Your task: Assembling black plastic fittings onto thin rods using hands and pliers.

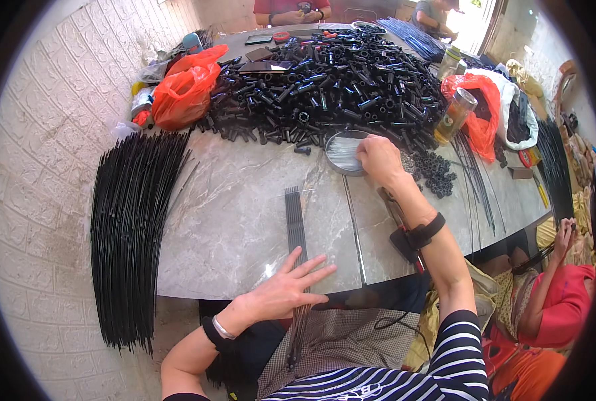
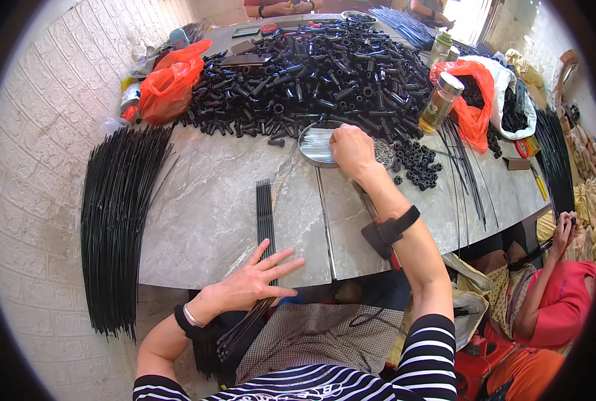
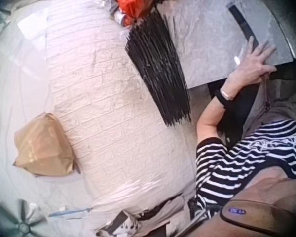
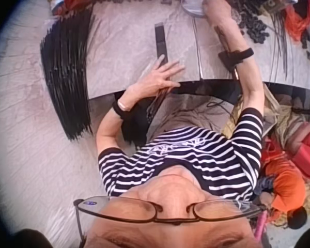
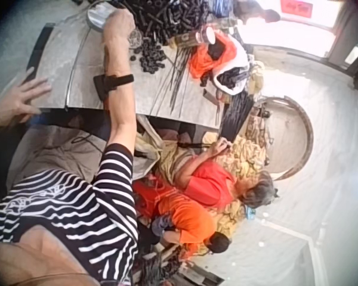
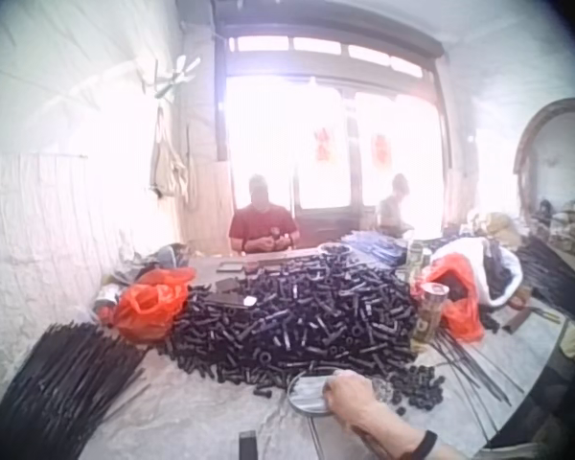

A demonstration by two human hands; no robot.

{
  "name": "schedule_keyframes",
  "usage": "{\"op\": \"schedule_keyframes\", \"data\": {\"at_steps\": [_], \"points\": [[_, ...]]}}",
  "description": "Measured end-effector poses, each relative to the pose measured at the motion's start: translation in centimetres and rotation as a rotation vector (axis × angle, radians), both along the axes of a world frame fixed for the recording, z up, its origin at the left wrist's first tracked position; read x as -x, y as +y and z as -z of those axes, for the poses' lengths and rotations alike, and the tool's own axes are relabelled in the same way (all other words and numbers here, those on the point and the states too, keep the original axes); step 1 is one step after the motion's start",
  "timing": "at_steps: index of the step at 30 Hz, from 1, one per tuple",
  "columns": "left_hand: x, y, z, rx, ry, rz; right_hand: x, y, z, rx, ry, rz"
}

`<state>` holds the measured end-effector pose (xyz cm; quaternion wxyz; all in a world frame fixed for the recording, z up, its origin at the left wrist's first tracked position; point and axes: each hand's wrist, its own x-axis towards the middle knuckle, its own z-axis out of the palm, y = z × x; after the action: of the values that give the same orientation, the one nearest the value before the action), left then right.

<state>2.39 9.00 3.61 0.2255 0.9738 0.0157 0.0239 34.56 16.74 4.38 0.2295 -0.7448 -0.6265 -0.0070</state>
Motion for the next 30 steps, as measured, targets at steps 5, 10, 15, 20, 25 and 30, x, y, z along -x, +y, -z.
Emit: {"op": "schedule_keyframes", "data": {"at_steps": [5,10,15,20,25,30], "points": [[0.3,-0.1,0.0,0.046,-0.022,-0.019,1.6,-0.7,-1.6,-0.132,0.048,-0.125],[0.2,0.1,-0.2,0.033,-0.029,-0.015,6.0,-1.0,-1.1,-0.055,0.079,-0.418],[0.1,-0.1,0.1,0.045,-0.053,-0.024,7.8,-0.9,0.8,0.051,-0.105,-0.424],[0.1,-0.2,0.1,0.033,-0.033,-0.019,8.0,-0.9,0.9,0.068,-0.078,-0.392],[0.1,-0.1,0.0,0.019,-0.018,-0.013,8.0,-0.8,0.8,0.063,-0.054,-0.392],[0.1,-0.1,0.1,0.038,-0.027,-0.02,7.7,-0.7,1.0,0.057,-0.047,-0.389]]}}
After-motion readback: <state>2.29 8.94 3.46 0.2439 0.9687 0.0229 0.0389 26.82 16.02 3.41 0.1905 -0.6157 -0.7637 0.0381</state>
